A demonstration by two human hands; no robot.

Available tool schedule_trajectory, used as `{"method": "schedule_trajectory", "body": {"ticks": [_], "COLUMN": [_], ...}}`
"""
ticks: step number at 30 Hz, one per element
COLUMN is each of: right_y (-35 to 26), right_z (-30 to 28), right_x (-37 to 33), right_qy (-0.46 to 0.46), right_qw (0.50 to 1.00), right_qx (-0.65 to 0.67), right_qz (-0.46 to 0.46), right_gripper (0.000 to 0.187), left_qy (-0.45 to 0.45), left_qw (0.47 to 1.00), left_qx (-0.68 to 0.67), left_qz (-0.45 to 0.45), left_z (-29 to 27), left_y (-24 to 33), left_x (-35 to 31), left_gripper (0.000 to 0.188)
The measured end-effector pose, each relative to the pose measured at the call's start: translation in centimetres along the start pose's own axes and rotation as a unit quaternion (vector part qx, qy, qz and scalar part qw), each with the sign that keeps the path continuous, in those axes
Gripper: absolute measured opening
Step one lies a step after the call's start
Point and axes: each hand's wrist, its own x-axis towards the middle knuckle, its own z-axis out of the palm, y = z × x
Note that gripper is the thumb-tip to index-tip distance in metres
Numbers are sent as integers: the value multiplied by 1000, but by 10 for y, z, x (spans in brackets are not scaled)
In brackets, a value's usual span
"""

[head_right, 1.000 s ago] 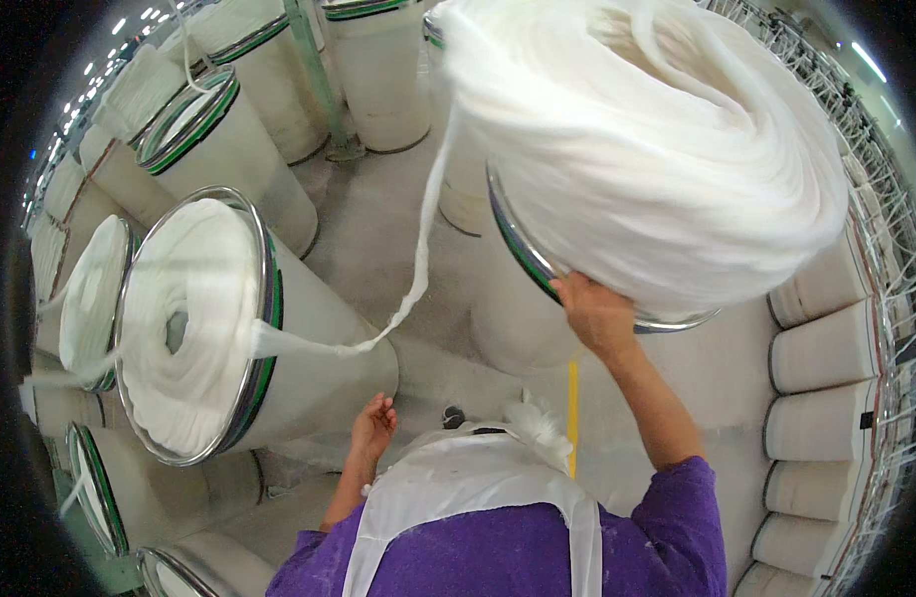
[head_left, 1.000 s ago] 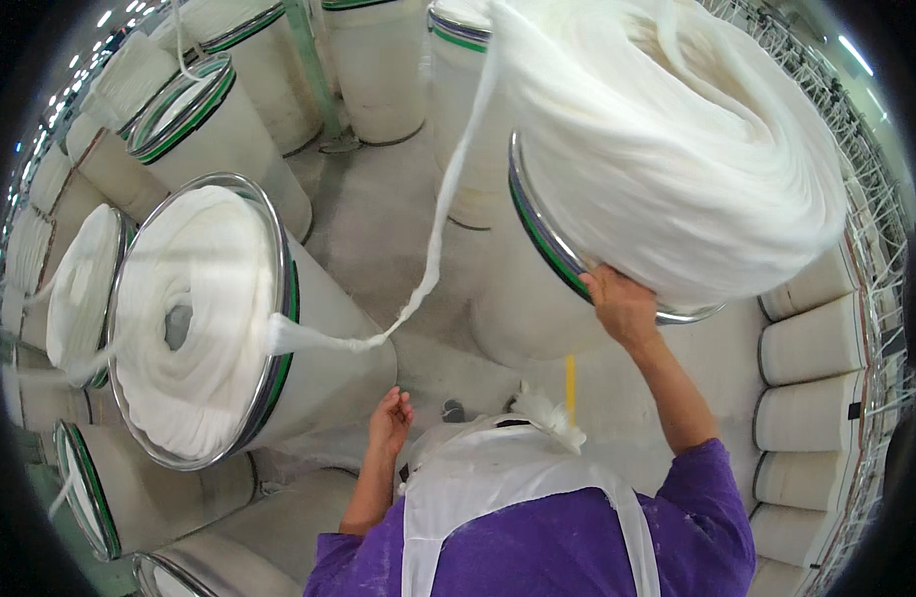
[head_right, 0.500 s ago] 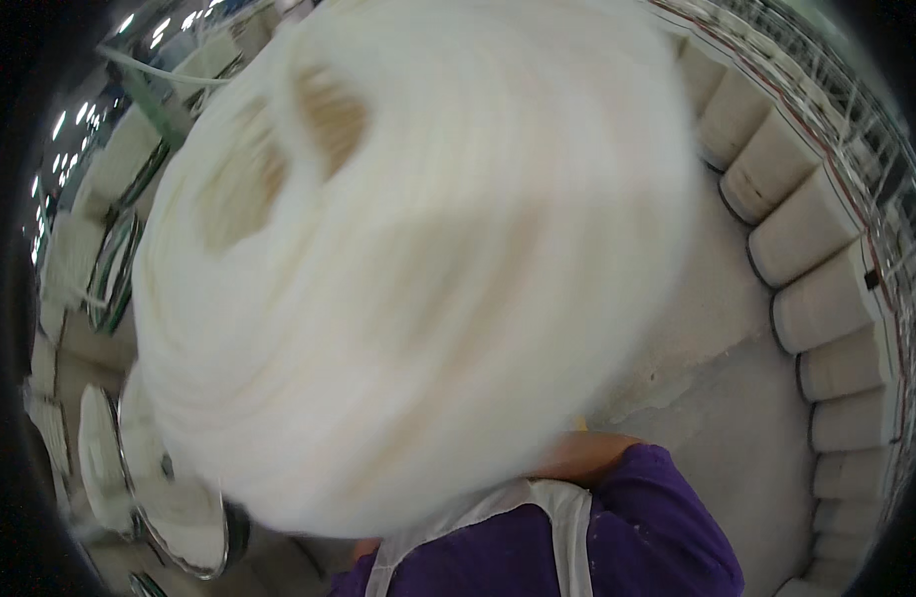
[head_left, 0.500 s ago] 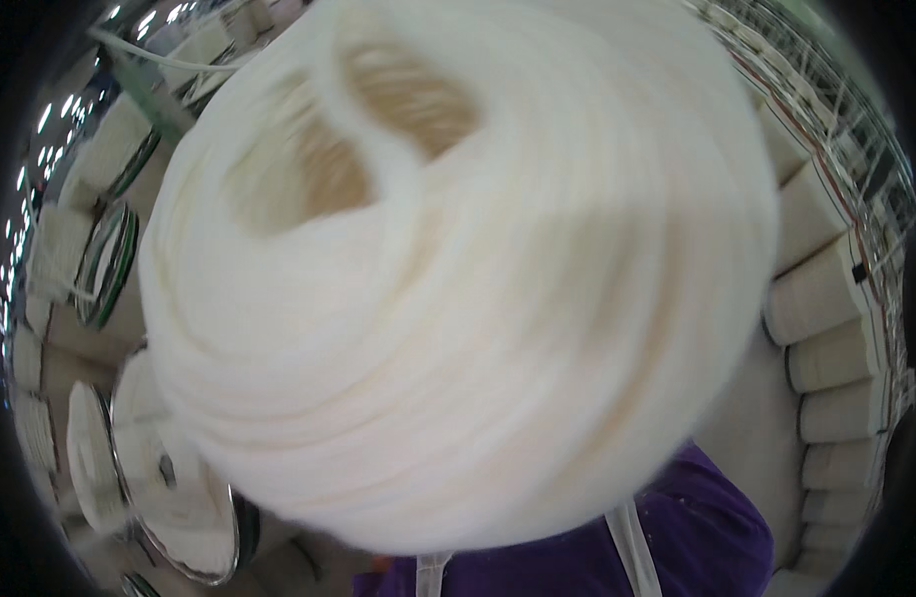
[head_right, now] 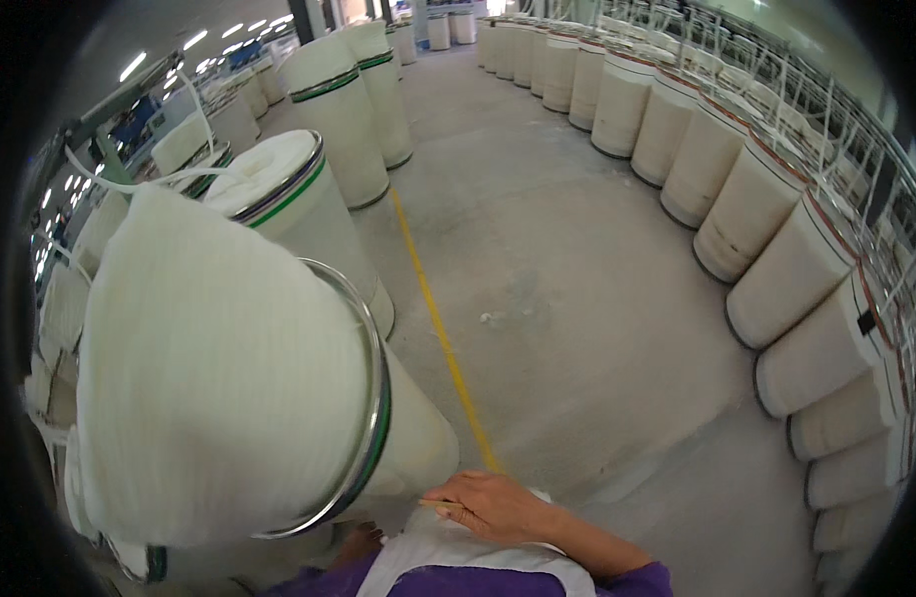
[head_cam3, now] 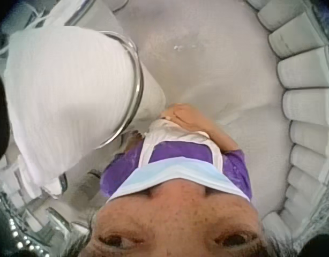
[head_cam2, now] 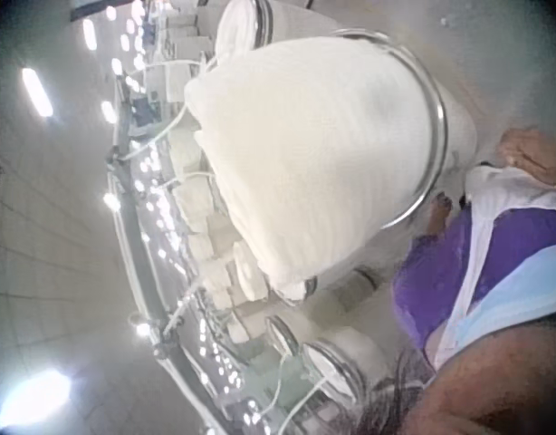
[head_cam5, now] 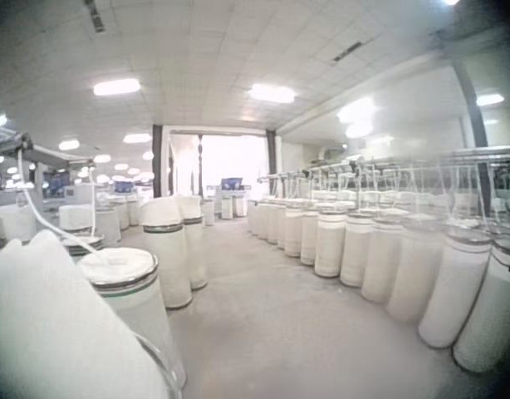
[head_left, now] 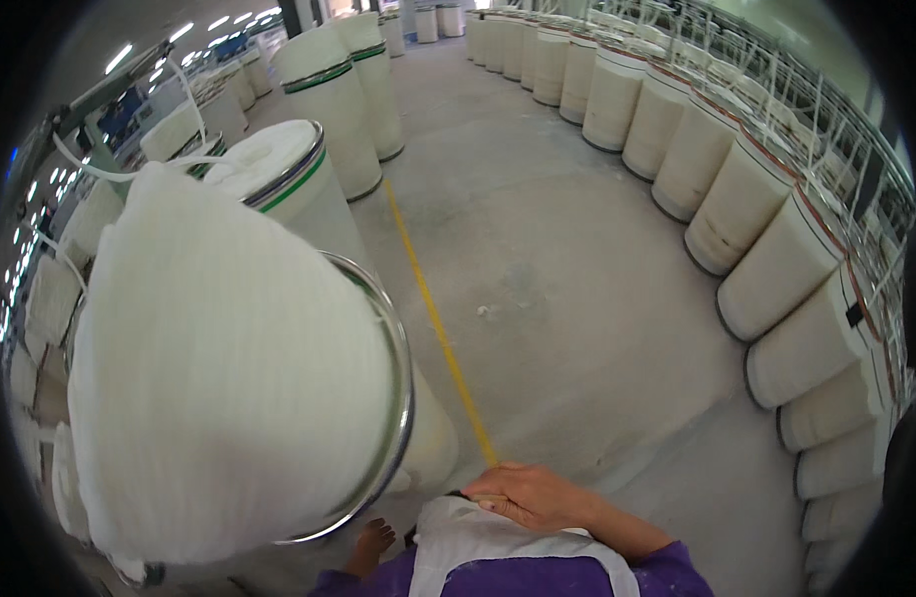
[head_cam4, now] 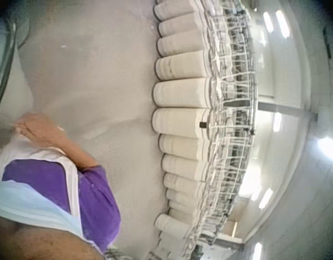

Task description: The person repeatedly pulls white yarn from large rolls, ties the ends together using a small wooden stick, and places the rolls back on the floor. The task is performed across multiple rolls in a factory setting.

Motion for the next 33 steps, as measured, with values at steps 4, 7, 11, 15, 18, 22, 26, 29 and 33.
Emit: {"method": "schedule_trajectory", "body": {"ticks": [4,7,11,15,18,22,26,29,33], "right_y": [55,123,227,307,362,441,522,568,571], "right_z": [-61,-103,-174,-259,-331,-395,-468,-531,-594], "right_x": [-2,29,74,86,81,79,132,236,435], "right_qy": [31,57,56,121,175,252,187,131,57], "right_qw": [999,996,980,960,932,904,909,936,937], "right_qx": [-9,-30,-148,-163,-174,-118,-131,-228,-308], "right_qz": [0,55,123,193,265,325,348,233,151], "right_gripper": [36,37,36,37,37,38,36,35,43], "left_qy": [-20,-13,-7,7,0,126,183,300,510], "left_qw": [981,965,958,945,873,927,900,869,721], "left_qx": [189,262,288,326,469,196,91,-81,-133], "left_qz": [-23,-11,-7,1,133,294,385,385,450], "left_z": [95,163,243,310,349,361,335,294,234], "left_y": [-1,29,82,155,240,402,601,728,838], "left_x": [32,66,115,159,188,196,179,158,109], "left_gripper": [25,25,25,26,26,36,50,66,82]}}
